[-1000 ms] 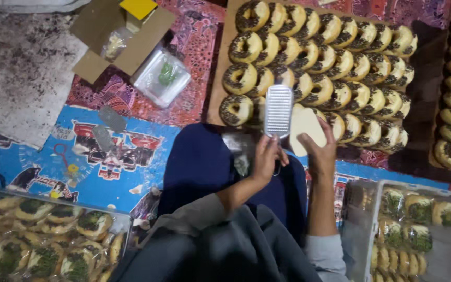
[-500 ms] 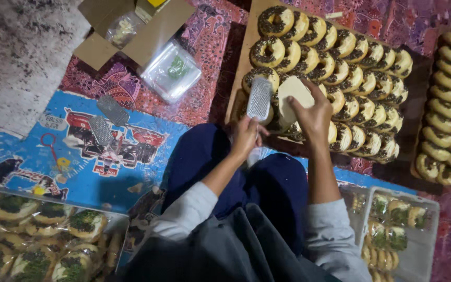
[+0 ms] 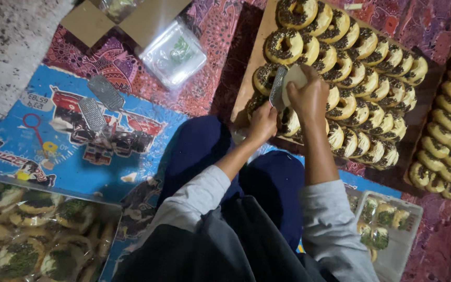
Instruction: The person sits on the floor and uses a handheld metal grater to grate a block of white cheese over trays of ring-shaped pastries. The person moves the grater and cheese across multiple pastries, sprinkling shredded cheese on top.
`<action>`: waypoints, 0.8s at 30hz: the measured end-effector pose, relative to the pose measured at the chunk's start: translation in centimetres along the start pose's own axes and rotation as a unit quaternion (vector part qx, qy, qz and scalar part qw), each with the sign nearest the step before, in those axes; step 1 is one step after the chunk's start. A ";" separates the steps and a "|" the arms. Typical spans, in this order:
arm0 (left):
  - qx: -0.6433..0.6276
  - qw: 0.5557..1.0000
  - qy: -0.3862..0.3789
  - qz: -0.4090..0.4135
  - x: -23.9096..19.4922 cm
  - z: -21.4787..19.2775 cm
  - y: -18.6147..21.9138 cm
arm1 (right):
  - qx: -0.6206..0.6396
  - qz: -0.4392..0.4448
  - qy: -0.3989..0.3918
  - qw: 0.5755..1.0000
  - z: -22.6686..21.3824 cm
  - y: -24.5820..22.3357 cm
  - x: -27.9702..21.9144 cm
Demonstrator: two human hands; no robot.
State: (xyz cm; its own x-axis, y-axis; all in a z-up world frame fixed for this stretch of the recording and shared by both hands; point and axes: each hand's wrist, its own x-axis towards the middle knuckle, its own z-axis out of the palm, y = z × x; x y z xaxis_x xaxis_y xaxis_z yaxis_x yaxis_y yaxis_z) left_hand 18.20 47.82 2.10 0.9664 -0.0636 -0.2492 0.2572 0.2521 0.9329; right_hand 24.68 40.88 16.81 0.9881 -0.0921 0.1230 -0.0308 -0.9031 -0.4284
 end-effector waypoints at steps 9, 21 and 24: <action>-0.031 0.999 -0.023 -0.022 -2.3 -0.8 0.5 | 0.000 0.022 -0.012 1.000 2.3 2.8 2.5; -0.035 0.996 -0.059 -0.065 -2.3 2.1 1.1 | 0.018 0.097 -0.065 0.993 -4.9 4.6 2.0; -0.016 0.997 -0.056 -0.056 -0.4 4.0 0.2 | 0.005 0.081 -0.068 0.994 -4.7 4.2 0.5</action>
State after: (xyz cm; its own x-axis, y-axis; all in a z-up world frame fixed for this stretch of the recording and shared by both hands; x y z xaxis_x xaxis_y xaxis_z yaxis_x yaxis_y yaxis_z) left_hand 17.84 44.08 3.42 0.9264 -0.1995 -0.3193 0.3649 0.2680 0.8916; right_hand 24.32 35.09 19.24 0.9814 -0.1785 -0.0699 -0.1909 -0.8763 -0.4422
